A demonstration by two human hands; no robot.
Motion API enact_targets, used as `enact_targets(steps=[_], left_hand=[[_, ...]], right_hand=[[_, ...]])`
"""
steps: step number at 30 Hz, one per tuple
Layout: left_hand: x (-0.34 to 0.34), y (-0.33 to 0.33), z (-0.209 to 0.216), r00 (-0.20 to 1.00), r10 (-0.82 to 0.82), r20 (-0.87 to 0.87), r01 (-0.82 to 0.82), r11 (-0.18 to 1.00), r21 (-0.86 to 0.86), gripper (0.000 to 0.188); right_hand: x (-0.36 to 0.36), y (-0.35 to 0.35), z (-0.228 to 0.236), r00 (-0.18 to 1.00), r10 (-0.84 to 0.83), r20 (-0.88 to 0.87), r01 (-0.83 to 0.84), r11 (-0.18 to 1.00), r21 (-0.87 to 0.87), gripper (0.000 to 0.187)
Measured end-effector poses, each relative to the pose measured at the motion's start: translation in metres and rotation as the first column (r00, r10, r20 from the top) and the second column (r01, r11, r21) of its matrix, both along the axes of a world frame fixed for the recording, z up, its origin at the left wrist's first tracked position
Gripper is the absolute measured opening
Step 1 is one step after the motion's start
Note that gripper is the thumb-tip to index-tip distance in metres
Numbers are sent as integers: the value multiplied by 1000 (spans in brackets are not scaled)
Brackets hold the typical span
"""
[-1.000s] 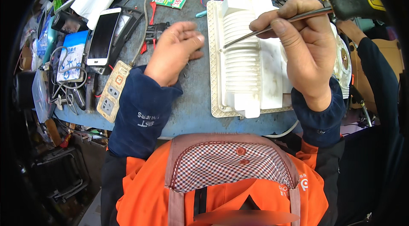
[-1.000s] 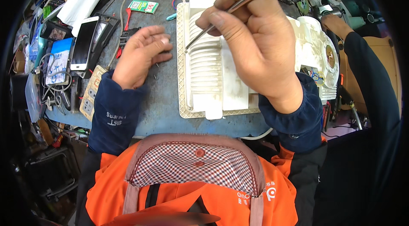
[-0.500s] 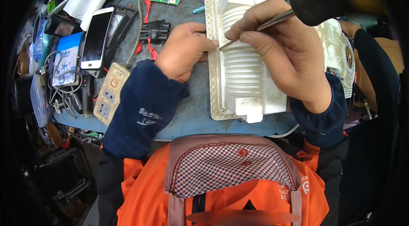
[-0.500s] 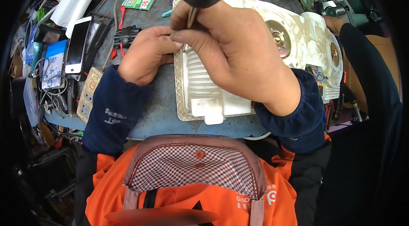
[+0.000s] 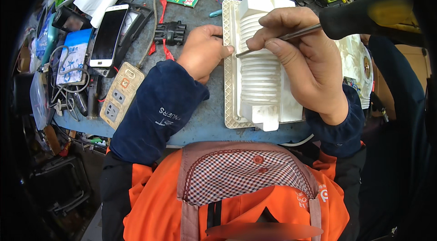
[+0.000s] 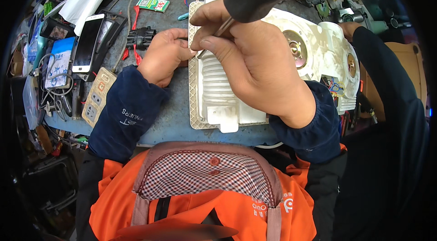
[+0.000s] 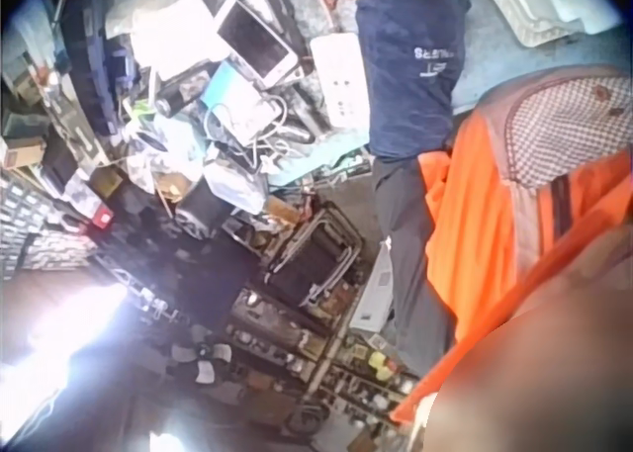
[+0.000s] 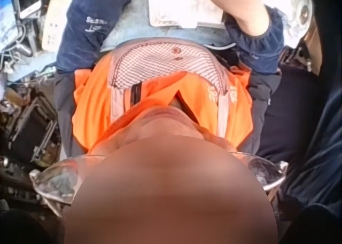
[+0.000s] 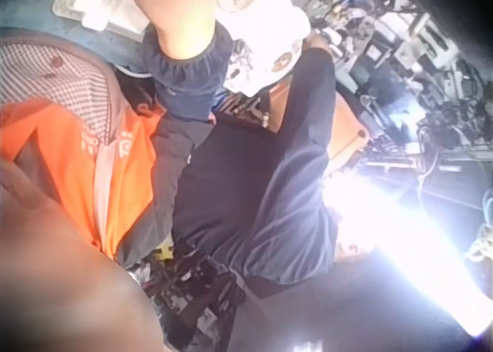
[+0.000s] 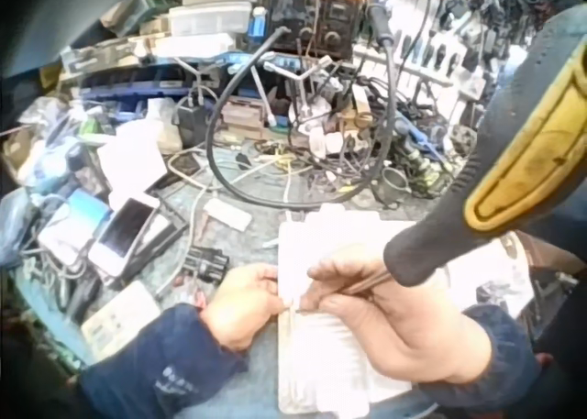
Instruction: The person uses pliers to adjust a white plastic fan housing, then places it into a white appliance casing. They align the casing, flip it over, and use a screwdriver to fasten screws along the edges.
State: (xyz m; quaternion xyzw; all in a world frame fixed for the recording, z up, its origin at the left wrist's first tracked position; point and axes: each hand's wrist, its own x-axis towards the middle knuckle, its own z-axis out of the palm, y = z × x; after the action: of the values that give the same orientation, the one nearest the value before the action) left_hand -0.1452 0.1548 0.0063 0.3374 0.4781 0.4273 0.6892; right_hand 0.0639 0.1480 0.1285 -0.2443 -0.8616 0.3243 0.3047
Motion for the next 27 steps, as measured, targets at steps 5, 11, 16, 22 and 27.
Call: enact_targets(steps=[5,11,16,22,27], left_hand=[[-2,1,-6,1000,-6,-15,6,1000,30,48],[-1,0,-3,1000,13,-14,-13,1000,3,44],[1,-3,4,1000,27,3,-27,1000,-12,44],[0,-2,4,999,21,45,-20,1000,-17,45],[0,-4,5,1000,31,-5,-31,999,-8,45]], right_hand=[[-2,-5,-1,1000,-31,-2,31,999,-18,32],[-4,-4,-1,998,-66,-1,66,998,-14,32],[-1,-3,-4,988,-142,59,139,989,58,33],[-7,-4,-3,988,-152,0,152,985,81,30],[-6,-4,-3,980,-192,49,188,980,72,29]])
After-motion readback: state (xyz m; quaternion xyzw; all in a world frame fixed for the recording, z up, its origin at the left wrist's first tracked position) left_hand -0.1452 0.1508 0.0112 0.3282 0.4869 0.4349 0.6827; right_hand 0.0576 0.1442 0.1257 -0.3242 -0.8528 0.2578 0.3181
